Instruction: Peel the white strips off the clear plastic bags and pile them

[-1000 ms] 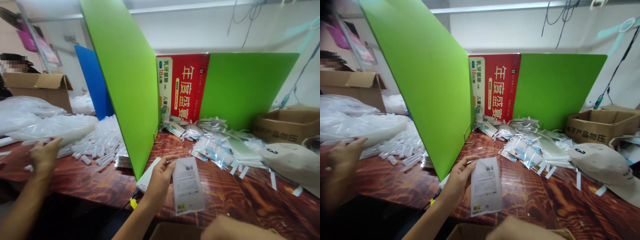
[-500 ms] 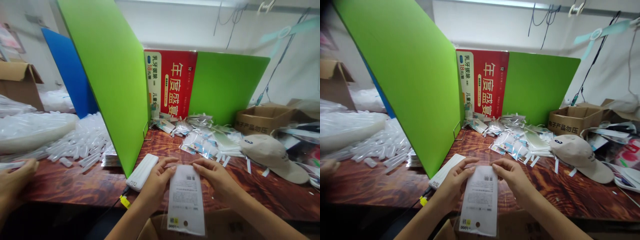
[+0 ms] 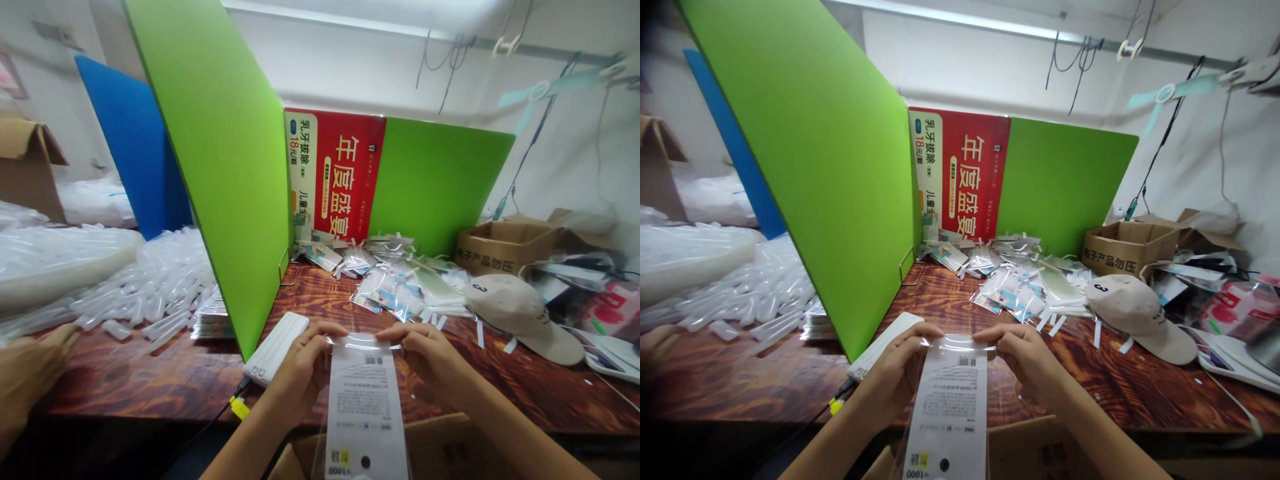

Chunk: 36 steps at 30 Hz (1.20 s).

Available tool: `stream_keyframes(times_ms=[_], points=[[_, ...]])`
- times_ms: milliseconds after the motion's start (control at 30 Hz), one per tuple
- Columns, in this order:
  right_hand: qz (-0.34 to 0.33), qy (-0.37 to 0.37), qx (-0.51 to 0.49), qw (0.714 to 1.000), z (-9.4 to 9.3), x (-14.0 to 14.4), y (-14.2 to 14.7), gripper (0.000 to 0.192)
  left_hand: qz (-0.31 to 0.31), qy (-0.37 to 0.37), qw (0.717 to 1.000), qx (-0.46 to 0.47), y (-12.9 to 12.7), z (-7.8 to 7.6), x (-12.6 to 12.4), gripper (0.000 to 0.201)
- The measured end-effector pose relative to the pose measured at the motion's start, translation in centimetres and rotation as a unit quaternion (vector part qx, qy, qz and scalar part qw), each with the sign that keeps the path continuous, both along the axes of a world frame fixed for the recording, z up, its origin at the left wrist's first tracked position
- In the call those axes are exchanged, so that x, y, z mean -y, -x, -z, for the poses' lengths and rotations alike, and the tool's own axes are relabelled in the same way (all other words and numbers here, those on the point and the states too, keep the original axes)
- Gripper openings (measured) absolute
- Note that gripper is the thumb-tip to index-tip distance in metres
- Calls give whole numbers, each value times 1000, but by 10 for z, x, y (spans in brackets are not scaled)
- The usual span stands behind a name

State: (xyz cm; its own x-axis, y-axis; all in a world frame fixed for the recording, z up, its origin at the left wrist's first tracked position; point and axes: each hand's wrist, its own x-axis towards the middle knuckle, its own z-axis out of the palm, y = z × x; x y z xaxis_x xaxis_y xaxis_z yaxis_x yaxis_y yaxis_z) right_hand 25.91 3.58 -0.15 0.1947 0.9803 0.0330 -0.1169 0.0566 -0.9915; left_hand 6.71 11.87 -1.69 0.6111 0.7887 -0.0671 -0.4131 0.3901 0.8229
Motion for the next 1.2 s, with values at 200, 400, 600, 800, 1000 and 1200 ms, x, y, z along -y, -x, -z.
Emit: stream_keyframes(times_ms=[200, 400, 600, 800, 1000, 1200], points=[[-15, -9, 79, 997, 4, -1, -5, 21, 5, -17, 1000, 5, -4, 0, -2, 18], [4, -28, 50, 998, 5, 0, -10, 33, 13, -6, 999, 38, -8, 2, -4, 58], [69, -61, 158, 983, 2, 3, -10, 40, 138, -79, 987, -23, -7, 12, -4, 111], [46, -65, 375, 923, 1, 1, 1, 56, 194, -185, 959, -95, -3, 27, 11, 112], [-102, -8, 272, 957, -5, 8, 1, 39, 251, -172, 949, -86, -5, 44, 24, 105], [81, -126, -35, 988, -32, 36, -31, 51, 122, -27, 990, -65, -14, 17, -4, 91]])
